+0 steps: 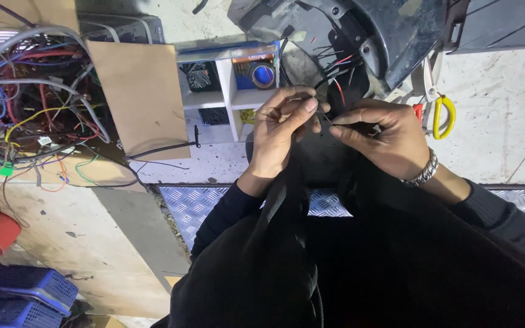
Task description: Stripping, connecting, and insulating electrical wires for a motorcycle component using scissors and a lighter.
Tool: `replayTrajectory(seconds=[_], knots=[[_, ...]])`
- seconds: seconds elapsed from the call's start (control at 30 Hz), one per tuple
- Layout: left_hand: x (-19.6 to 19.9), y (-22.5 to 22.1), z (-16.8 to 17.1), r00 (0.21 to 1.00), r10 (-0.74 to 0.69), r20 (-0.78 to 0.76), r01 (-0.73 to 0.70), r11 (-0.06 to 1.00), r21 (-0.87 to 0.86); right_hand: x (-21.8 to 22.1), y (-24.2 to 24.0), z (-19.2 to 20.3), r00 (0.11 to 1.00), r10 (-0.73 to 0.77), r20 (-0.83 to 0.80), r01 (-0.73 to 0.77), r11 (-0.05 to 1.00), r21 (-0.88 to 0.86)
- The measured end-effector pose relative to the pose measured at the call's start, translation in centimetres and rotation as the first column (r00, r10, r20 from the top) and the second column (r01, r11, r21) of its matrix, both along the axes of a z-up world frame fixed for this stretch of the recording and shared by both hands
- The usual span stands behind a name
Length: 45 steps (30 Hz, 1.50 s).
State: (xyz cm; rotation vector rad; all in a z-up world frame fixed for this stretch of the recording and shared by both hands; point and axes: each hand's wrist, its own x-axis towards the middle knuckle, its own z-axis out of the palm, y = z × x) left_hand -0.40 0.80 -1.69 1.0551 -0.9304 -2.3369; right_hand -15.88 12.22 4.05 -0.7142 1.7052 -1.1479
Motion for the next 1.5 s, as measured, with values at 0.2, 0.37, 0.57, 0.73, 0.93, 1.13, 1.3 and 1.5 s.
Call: replayTrajectory(seconds=[0.2,0.37,0.57,0.73,0.93,1.13,1.3,1.5], knots=[[-0.1,0.1,0.0,1.0,-0.007,-0.003,0.007,1.0,-0.005,0.0,0.4,-0.5,1.0,0.015,-0.014,-0.014,0.998,0.055],[-0.2,0.0,0.2,1.0,-0.029,0.012,0.03,0.999,-0.045,-0.1,0.5,-0.6,1.0,0.012,0.001,-0.012,0.998,0.065],[-0.1,0.1,0.1,0.999,-0.026,0.026,0.029,0.993,-0.113,-0.2,0.7,-0.5,1.0,0.013,0.0,-0.012,0.995,0.095],[0.0,0.3,0.5,0.999,-0.039,0.037,0.045,0.98,-0.193,-0.3,1.0,-0.8,1.0,0.021,0.023,-0.023,0.997,0.079],[0.1,0.2,0.8,0.998,-0.05,0.049,0.059,0.973,-0.224,-0.1,1.0,-0.5,0.996,0.001,0.085,-0.011,0.994,0.112],[0.5,0.2,0.6,0.998,-0.057,0.038,0.064,0.973,-0.22,-0.2,0.8,-0.5,0.99,-0.022,0.14,0.006,0.994,0.11],[0.5,0.3,0.6,0.998,-0.066,0.019,0.068,0.974,-0.218,-0.4,0.3,-0.4,0.993,-0.017,0.113,0.006,0.995,0.097],[0.6,0.1,0.6,0.996,-0.085,0.028,0.09,0.968,-0.233,-0.5,0.6,-1.1,0.995,-0.009,0.101,-0.001,0.996,0.089]])
